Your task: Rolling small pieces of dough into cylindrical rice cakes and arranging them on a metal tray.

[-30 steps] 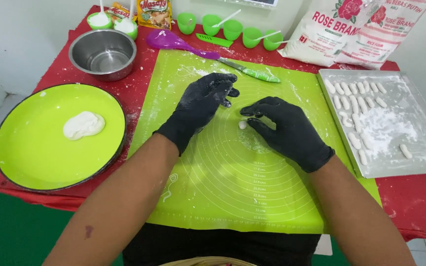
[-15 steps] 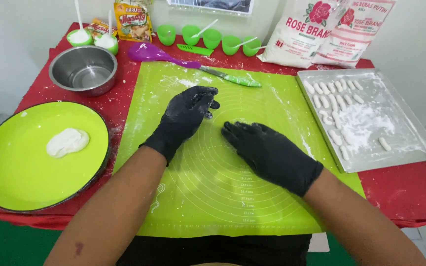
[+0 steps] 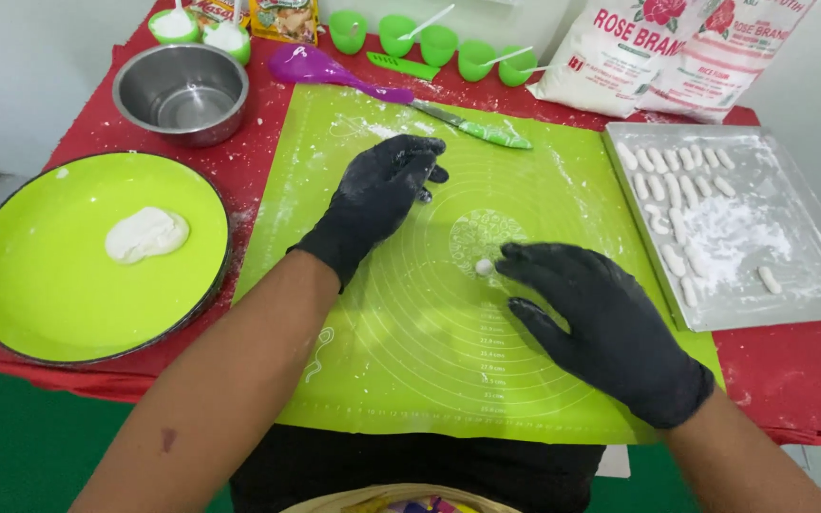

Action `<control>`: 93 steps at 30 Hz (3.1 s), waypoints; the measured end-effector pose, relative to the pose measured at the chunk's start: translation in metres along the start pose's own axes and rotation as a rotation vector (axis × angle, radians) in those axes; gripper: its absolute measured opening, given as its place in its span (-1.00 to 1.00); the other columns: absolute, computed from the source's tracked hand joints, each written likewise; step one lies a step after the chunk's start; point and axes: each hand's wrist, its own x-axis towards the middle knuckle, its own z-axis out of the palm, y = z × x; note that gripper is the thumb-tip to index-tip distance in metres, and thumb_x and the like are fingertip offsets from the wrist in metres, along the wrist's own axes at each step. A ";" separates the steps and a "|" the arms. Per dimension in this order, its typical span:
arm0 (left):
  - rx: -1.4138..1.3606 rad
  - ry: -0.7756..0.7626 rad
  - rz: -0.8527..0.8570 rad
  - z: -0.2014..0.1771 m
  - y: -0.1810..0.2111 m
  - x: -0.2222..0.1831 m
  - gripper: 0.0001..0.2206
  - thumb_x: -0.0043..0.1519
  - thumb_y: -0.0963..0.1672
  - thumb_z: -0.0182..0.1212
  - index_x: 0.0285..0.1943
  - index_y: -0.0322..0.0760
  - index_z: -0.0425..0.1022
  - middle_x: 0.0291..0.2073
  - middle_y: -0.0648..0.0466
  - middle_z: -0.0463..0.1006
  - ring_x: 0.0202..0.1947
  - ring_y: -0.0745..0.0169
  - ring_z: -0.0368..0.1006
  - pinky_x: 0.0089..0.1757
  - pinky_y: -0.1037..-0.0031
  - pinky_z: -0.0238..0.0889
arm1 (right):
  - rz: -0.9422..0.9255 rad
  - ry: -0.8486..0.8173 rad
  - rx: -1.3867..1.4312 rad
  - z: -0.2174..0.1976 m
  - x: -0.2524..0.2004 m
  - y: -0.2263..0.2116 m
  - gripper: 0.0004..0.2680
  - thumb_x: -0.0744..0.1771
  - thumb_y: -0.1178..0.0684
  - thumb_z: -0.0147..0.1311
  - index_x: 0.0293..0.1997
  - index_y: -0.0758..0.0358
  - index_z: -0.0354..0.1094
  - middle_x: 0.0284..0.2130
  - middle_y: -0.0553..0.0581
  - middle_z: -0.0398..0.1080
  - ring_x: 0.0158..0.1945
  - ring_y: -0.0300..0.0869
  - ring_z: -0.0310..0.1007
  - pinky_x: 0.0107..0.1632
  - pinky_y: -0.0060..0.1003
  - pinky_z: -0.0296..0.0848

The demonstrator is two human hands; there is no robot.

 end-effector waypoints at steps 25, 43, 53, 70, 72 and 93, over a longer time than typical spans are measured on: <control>-0.282 0.463 0.666 -0.025 -0.013 0.015 -0.75 0.37 -0.17 0.04 0.18 -0.28 0.51 0.11 -0.08 0.60 0.14 0.08 0.53 0.19 0.31 0.41 | -0.195 0.104 0.399 0.098 0.186 0.042 -0.62 0.51 -0.10 -0.25 0.51 0.24 0.00 0.47 0.31 0.08 0.56 0.14 0.00 0.56 0.03 0.00; -0.274 0.211 0.607 -0.011 -0.027 0.023 -0.73 0.38 -0.18 0.02 0.25 -0.18 0.45 -0.02 -0.01 0.65 0.01 0.20 0.59 -0.11 0.43 0.46 | -0.100 -0.234 -0.069 0.000 -0.027 0.014 -0.48 0.38 -0.23 -0.09 0.53 0.14 -0.01 0.47 0.22 0.08 0.55 0.07 -0.03 0.51 0.12 -0.19; -0.266 0.196 0.592 -0.012 -0.021 0.018 -0.73 0.39 -0.15 0.02 0.25 -0.17 0.46 -0.02 -0.02 0.64 0.00 0.20 0.59 -0.11 0.42 0.46 | -0.030 -0.283 0.240 0.037 0.028 0.017 -0.44 0.40 -0.15 -0.07 0.57 0.21 -0.20 0.55 0.34 -0.23 0.60 0.23 -0.36 0.52 0.11 -0.27; -0.219 0.378 0.719 -0.024 -0.010 0.012 -0.70 0.40 -0.20 -0.01 0.30 -0.28 0.42 0.24 -0.11 0.51 0.30 0.00 0.44 0.32 0.25 0.32 | -0.117 -0.019 0.483 0.102 0.190 0.049 -0.52 0.50 -0.18 -0.36 0.56 0.33 -0.23 0.54 0.38 -0.17 0.62 0.13 -0.24 0.60 -0.03 -0.22; -0.242 0.428 0.776 -0.025 -0.014 0.018 -0.68 0.37 -0.21 0.00 0.32 -0.24 0.40 0.23 -0.05 0.51 0.27 0.05 0.47 0.27 0.28 0.38 | -0.081 -0.067 0.374 0.089 0.180 0.044 -0.57 0.50 -0.13 -0.33 0.56 0.23 -0.15 0.54 0.31 -0.11 0.61 0.16 -0.29 0.56 0.05 -0.19; -0.222 0.282 0.679 -0.015 -0.015 0.016 -0.74 0.38 -0.18 0.00 0.22 -0.20 0.46 0.05 0.04 0.59 -0.04 0.20 0.58 -0.15 0.42 0.49 | -0.023 -0.110 -0.091 -0.004 -0.023 0.015 -0.49 0.36 -0.17 0.01 0.47 0.19 0.07 0.45 0.22 0.14 0.48 0.10 0.15 0.50 0.13 -0.05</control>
